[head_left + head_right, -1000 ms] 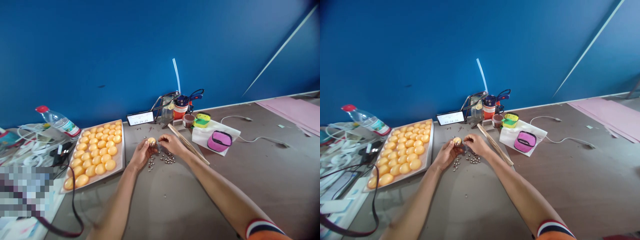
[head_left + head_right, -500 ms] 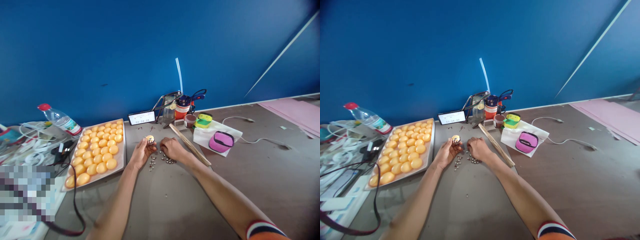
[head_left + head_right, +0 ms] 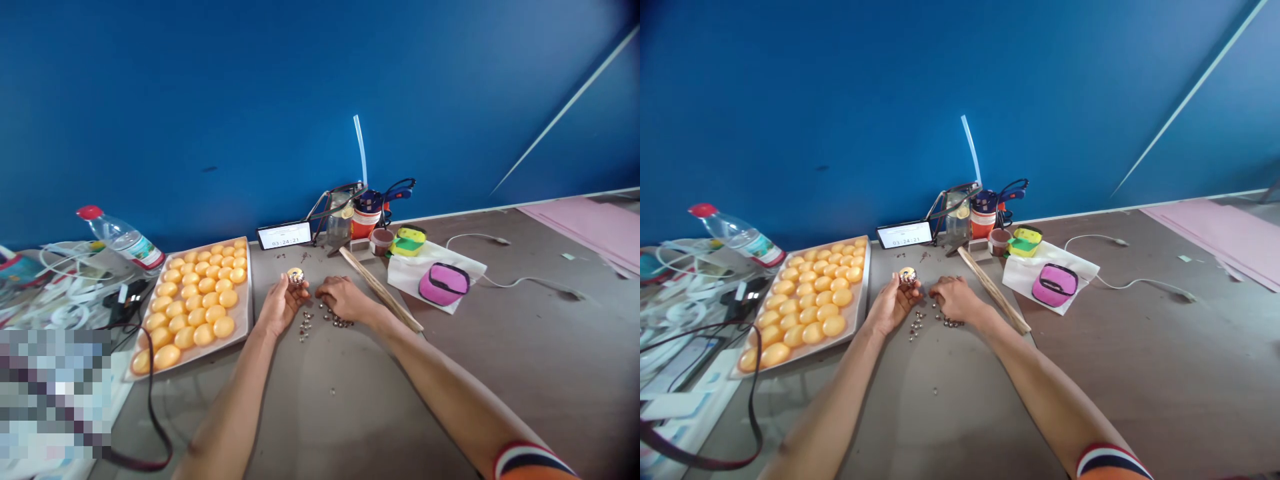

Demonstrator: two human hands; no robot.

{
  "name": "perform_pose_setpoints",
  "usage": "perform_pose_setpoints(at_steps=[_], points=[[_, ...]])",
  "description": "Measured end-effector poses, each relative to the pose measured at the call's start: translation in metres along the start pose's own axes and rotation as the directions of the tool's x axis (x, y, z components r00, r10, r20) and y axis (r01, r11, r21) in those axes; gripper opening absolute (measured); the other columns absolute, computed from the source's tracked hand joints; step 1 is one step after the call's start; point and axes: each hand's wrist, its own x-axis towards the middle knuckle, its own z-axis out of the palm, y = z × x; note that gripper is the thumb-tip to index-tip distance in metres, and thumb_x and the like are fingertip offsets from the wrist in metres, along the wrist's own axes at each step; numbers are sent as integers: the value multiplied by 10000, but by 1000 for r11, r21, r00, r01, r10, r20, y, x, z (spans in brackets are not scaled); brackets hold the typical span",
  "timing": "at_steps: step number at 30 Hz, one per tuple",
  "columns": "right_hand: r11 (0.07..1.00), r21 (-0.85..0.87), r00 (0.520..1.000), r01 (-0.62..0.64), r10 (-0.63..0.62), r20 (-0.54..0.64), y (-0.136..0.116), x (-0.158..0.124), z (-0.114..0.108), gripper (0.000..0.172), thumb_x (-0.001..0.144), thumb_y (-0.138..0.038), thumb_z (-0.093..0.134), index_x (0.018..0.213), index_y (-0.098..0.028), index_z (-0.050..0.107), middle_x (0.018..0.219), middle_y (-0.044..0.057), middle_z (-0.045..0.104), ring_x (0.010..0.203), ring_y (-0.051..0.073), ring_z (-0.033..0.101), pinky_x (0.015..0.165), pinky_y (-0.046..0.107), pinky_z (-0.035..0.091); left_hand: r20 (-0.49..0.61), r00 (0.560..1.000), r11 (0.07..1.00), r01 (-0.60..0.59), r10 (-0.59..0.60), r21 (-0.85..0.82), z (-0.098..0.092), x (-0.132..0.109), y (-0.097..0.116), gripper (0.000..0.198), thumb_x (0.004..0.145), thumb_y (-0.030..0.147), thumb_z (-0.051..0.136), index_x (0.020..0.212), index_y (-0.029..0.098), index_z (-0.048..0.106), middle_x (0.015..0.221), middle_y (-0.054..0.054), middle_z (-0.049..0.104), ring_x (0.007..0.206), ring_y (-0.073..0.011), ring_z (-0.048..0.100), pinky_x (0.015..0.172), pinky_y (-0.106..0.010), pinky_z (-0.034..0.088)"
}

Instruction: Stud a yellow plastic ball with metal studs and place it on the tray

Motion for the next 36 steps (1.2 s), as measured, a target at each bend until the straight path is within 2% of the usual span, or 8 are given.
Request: perform_pose_setpoints(at_steps=[7,11,14,18,24,27,32,36], points=[[997,37,997,72,-73,36,-3,-2,-3,144,758,-171,529,822,-179,657,910,65,646,897,190,564,806,302,322,-7,1000,1000,14,-14,13,0,1,0,344,814,434,558,887,103,611,781,-90,676,606,-139,621,597,-261,497],[966,256,990,28,8,-138,-2,0,2,145,759,-124,472,763,-163,612,838,52,636,792,149,565,753,267,373,-9,1000,1000,13,-13,22,2,0,0,346,799,435,578,884,100,608,769,-87,673,602,-142,619,604,-272,497],[816,577,949,-8,188,-253,1,4,4,124,761,-144,456,771,-176,576,750,13,625,669,119,551,656,235,407,-3,1000,999,13,-12,45,4,-1,0,350,783,437,599,887,102,602,758,-83,672,600,-148,621,605,-278,496],[526,850,909,13,349,-229,3,8,2,87,730,-258,550,752,-174,535,602,-38,555,518,87,468,528,210,373,6,1000,996,7,-8,88,4,-1,-1,361,776,443,606,900,104,596,761,-84,672,604,-149,625,603,-271,490],[259,963,948,71,283,-146,-7,6,-2,185,697,-288,596,815,-148,571,672,-9,604,564,83,495,583,226,396,56,998,989,-19,11,144,3,-1,-4,357,773,444,608,884,105,605,782,-87,673,635,-157,634,635,-282,497],[304,952,946,44,294,-138,-11,6,1,176,699,-268,570,831,-153,556,663,-13,613,534,83,485,558,226,388,92,995,984,-54,39,167,5,-2,-5,334,780,424,607,888,108,616,813,-78,670,689,-160,633,664,-285,504],[553,833,932,32,284,-224,-15,6,4,99,713,-251,531,754,-169,569,684,-24,584,585,92,476,575,219,375,80,995,983,-77,64,169,10,-4,-6,315,759,410,633,878,119,627,797,-52,654,667,-147,612,631,-276,505],[600,800,931,-2,294,-218,-20,5,2,93,716,-246,506,760,-178,553,663,-32,557,599,102,484,592,226,384,78,994,975,-88,74,206,15,-6,-6,314,742,418,646,847,124,617,768,-39,642,652,-143,603,617,-265,499]])
